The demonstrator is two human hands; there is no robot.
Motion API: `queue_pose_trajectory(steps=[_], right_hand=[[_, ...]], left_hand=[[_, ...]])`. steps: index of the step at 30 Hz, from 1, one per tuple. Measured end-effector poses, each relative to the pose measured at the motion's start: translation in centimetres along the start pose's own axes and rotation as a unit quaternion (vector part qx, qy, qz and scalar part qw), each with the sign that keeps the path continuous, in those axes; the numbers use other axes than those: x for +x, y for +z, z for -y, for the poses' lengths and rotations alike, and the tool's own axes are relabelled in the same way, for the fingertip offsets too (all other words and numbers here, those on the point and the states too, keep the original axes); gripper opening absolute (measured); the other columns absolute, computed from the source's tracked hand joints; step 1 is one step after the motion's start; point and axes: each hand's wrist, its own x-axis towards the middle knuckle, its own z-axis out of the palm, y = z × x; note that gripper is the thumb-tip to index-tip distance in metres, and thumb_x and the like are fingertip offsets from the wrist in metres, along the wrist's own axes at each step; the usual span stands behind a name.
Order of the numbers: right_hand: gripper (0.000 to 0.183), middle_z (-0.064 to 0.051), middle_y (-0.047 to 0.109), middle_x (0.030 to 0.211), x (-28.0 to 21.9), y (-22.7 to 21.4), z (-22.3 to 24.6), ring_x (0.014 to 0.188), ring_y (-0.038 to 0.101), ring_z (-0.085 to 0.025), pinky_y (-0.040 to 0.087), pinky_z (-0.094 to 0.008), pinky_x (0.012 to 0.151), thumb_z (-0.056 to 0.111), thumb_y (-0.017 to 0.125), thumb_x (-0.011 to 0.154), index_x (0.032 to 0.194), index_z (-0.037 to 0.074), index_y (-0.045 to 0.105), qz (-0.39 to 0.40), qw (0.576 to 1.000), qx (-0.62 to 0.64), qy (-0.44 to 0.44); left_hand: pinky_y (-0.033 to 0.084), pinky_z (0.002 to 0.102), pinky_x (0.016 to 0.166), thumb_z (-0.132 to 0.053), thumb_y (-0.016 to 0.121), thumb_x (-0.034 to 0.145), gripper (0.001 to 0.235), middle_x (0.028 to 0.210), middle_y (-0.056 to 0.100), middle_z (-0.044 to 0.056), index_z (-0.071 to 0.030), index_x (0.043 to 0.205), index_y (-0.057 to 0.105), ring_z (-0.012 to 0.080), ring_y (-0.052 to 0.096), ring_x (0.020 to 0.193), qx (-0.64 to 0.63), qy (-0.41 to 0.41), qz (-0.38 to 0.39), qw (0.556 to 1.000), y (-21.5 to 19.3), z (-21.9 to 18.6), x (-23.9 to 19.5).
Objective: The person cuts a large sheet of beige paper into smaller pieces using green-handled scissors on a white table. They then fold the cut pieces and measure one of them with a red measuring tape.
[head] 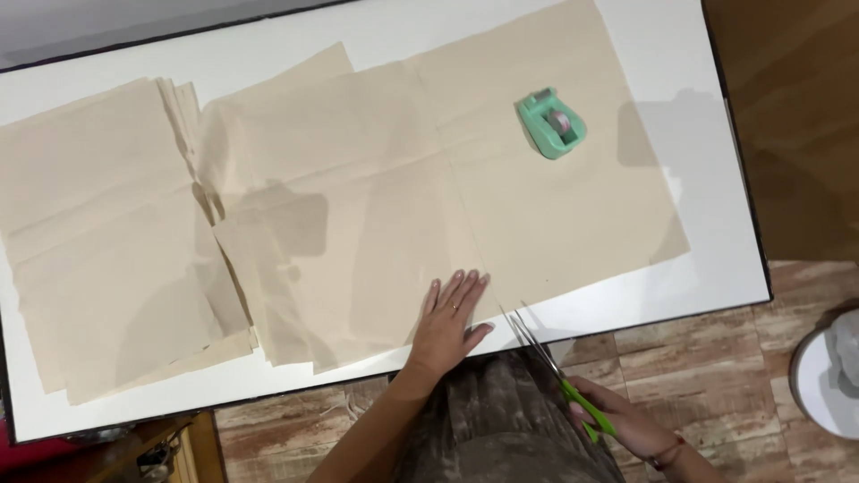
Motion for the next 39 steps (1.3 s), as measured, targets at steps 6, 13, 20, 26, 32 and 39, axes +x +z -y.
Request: queue_pose_trajectory(steps=[6, 13, 20, 26, 32, 39], right_hand=[[0.055, -0.009, 0.060, 0.072, 1.9, 2.9, 1.6, 0.062, 0.063, -0.020, 0.051, -0.034, 0.066, 0.035, 0.057, 0.096, 0.143, 0.007, 0.059, 0.036, 0.987, 0.021, -0.156], [0.057, -0.010, 0.065, 0.069, 1.7, 3.4, 0.1, 0.059, 0.063, -0.022, 0.052, -0.036, 0.067, 0.037, 0.055, 0.097, 0.146, 0.009, 0.056, 0.074, 0.979, 0.034, -0.186], [0.050, -0.007, 0.061, 0.074, 2.6, 6.2, 1.3, 0.060, 0.059, -0.018, 0.050, -0.033, 0.064, 0.030, 0.063, 0.095, 0.141, 0.010, 0.056, -0.015, 0.982, 0.027, -0.186], [0.051, -0.005, 0.053, 0.077, 4.7, 7.3, 3.1, 0.063, 0.057, -0.019, 0.052, -0.034, 0.059, 0.029, 0.065, 0.093, 0.138, 0.007, 0.057, -0.028, 0.980, 0.083, -0.176], [0.046, -0.006, 0.048, 0.078, 4.9, 7.6, 4.0, 0.066, 0.053, -0.018, 0.051, -0.033, 0.054, 0.019, 0.065, 0.094, 0.138, 0.005, 0.059, -0.030, 0.975, 0.133, -0.174], [0.046, -0.005, 0.046, 0.073, 5.0, 7.6, 4.2, 0.062, 0.053, -0.018, 0.052, -0.033, 0.055, 0.020, 0.063, 0.096, 0.138, 0.003, 0.059, -0.033, 0.975, 0.098, -0.195]], left_hand=[[0.012, 0.048, 0.127, -0.045, 0.061, 0.100, 0.073, 0.162, 0.043, 0.006, -0.016, 0.161, 0.032, 0.0250, 0.030, 0.155, -0.020, 0.002, -0.028, 0.999, -0.1, 0.1, 0.0], [0.028, 0.047, 0.124, -0.001, 0.068, 0.087, 0.054, 0.145, 0.059, 0.012, -0.007, 0.140, 0.055, 0.0304, 0.046, 0.145, -0.056, 0.051, -0.071, 0.995, 2.3, 1.7, -0.5], [0.051, 0.042, 0.097, -0.003, 0.072, 0.094, 0.003, 0.108, 0.069, 0.008, -0.005, 0.096, 0.070, 0.0285, 0.064, 0.111, 0.020, 0.162, -0.218, 0.962, 2.0, 1.5, -0.7], [0.048, 0.040, 0.090, -0.002, 0.074, 0.094, 0.008, 0.103, 0.068, 0.005, -0.007, 0.091, 0.068, 0.0251, 0.063, 0.099, 0.013, 0.178, -0.240, 0.954, 1.5, 1.4, -0.7], [0.046, 0.039, 0.086, -0.001, 0.073, 0.094, 0.012, 0.099, 0.066, 0.003, -0.008, 0.089, 0.066, 0.0228, 0.060, 0.091, 0.020, 0.177, -0.242, 0.954, 1.2, 1.2, -0.6], [0.047, 0.037, 0.085, -0.002, 0.076, 0.094, 0.013, 0.098, 0.067, 0.003, -0.009, 0.089, 0.066, 0.0219, 0.060, 0.090, 0.025, 0.177, -0.246, 0.953, 1.6, 1.3, -0.8]])
